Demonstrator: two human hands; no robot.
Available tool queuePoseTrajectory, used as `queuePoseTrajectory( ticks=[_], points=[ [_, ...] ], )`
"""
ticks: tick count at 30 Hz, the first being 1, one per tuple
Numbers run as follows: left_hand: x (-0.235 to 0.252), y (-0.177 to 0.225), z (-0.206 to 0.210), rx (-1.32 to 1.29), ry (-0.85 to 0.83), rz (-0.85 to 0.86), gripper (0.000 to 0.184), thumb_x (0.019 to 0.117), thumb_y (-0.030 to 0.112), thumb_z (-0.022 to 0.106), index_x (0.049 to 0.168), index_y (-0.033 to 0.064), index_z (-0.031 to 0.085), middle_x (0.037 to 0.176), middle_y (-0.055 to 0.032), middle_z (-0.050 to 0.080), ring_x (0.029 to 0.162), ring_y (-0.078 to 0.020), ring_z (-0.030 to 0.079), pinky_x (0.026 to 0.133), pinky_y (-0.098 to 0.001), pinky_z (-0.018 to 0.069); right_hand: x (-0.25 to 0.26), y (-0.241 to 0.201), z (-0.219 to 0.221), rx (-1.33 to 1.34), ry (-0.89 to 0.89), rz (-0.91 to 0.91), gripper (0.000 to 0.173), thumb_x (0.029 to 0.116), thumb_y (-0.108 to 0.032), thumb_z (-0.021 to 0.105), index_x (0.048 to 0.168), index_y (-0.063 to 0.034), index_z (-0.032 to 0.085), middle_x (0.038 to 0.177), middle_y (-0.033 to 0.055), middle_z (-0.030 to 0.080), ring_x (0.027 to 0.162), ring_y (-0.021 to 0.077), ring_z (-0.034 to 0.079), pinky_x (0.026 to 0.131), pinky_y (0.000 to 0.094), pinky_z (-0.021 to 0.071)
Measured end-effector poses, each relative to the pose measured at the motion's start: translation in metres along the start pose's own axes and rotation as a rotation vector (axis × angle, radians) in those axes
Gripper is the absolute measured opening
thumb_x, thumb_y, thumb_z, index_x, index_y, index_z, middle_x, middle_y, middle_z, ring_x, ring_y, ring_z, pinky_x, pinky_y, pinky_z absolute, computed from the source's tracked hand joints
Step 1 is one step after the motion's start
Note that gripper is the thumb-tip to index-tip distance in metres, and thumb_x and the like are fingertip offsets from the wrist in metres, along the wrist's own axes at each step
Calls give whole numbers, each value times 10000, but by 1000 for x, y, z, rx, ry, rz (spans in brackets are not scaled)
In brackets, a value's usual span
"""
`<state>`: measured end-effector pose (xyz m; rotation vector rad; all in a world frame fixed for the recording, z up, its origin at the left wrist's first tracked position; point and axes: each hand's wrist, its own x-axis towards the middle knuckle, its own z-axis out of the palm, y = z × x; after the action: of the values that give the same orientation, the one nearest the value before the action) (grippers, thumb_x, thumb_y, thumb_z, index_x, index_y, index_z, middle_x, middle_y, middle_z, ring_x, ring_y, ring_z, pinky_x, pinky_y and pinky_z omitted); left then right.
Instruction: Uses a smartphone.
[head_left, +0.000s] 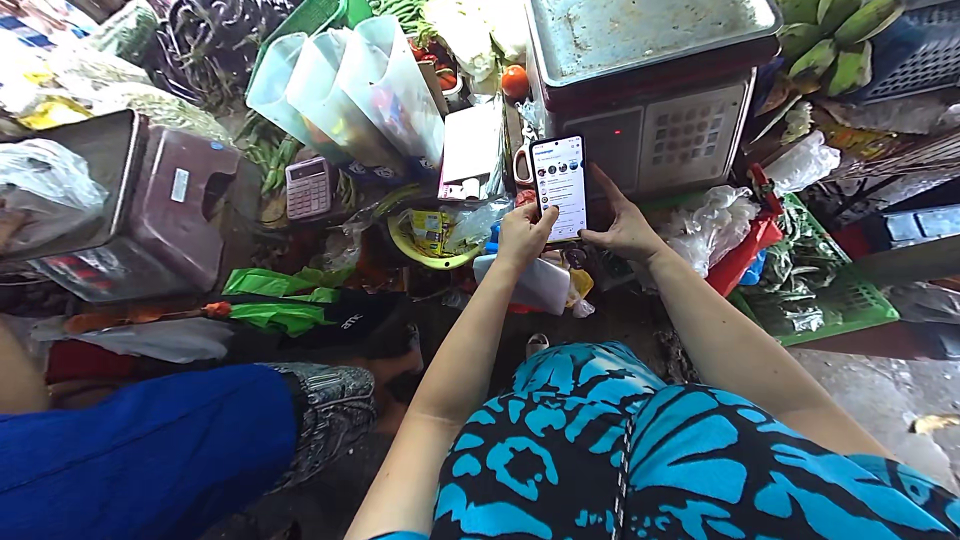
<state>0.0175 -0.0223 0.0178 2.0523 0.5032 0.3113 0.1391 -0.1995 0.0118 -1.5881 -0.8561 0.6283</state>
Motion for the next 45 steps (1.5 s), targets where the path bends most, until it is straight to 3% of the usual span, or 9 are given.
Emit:
queuePoseTrajectory(
  ticks=[7,10,12,14,17,23,28,33,45],
  points=[
    [1,-1,1,-15,10,-17,453,1077,398,473,921,65,738,795,-68,707,780,-180,693,776,-487,553,-1,-3,1,-20,0,5,1087,761,-60,788,1645,-228,178,1196,97,718,995,148,730,886,346,612],
    [-1,-9,-6,-124,-51,69,369,1073,300,466,989,43,717,820,-43,679,762,-123,648,759,-398,540,-2,-3,3,-27,6,-6,1096,758,-60,797,1646,-213,174,1200,93,717,999,133,728,890,333,610],
    [-4,-19,-15,-212,-134,118,262,1035,188,514,1129,13,685,924,-66,706,833,-114,673,815,-362,568,-2,0,5,-32,14,-23,1128,745,-77,828,1646,-209,164,1178,83,730,987,133,735,889,337,615],
    [-6,-27,-18,-247,-176,161,265,958,119,598,1194,10,648,869,-43,661,745,-92,616,730,-308,544,-1,4,8,-58,28,-40,1162,732,-127,862,1647,-211,150,1142,62,743,969,122,739,897,342,618],
    [-7,-31,-16,-241,-179,201,369,866,98,680,1223,12,639,856,-30,644,686,-73,568,649,-264,504,-1,7,12,-123,56,-50,1186,726,-209,877,1650,-214,135,1131,60,739,964,124,734,889,357,616],
    [-6,-33,-16,-239,-183,255,428,806,106,752,1204,-4,637,867,-27,654,684,-52,567,644,-235,498,-1,8,14,-130,72,-66,1139,773,-192,851,1653,-216,128,1163,72,733,992,132,734,910,360,614],
    [-6,-34,-15,-250,-186,259,436,797,100,772,1200,0,639,863,-21,655,675,-48,567,640,-225,499,-2,7,17,-70,86,-80,1121,781,-112,838,1652,-199,138,1191,85,724,1013,140,731,929,348,608],
    [-2,-34,-15,-215,-189,299,380,834,130,719,1183,-2,644,833,-14,636,671,-50,558,637,-238,492,-4,-3,19,1,42,-27,1169,781,-66,814,1658,-233,60,1244,82,697,1057,144,717,947,339,598],
    [-3,-30,-16,-175,-193,304,304,897,111,669,1179,3,648,854,-30,641,685,-63,574,648,-243,504,-5,9,18,-76,82,-67,925,895,-58,631,1659,-224,136,1327,75,669,1152,122,678,998,339,560]
  ],
)
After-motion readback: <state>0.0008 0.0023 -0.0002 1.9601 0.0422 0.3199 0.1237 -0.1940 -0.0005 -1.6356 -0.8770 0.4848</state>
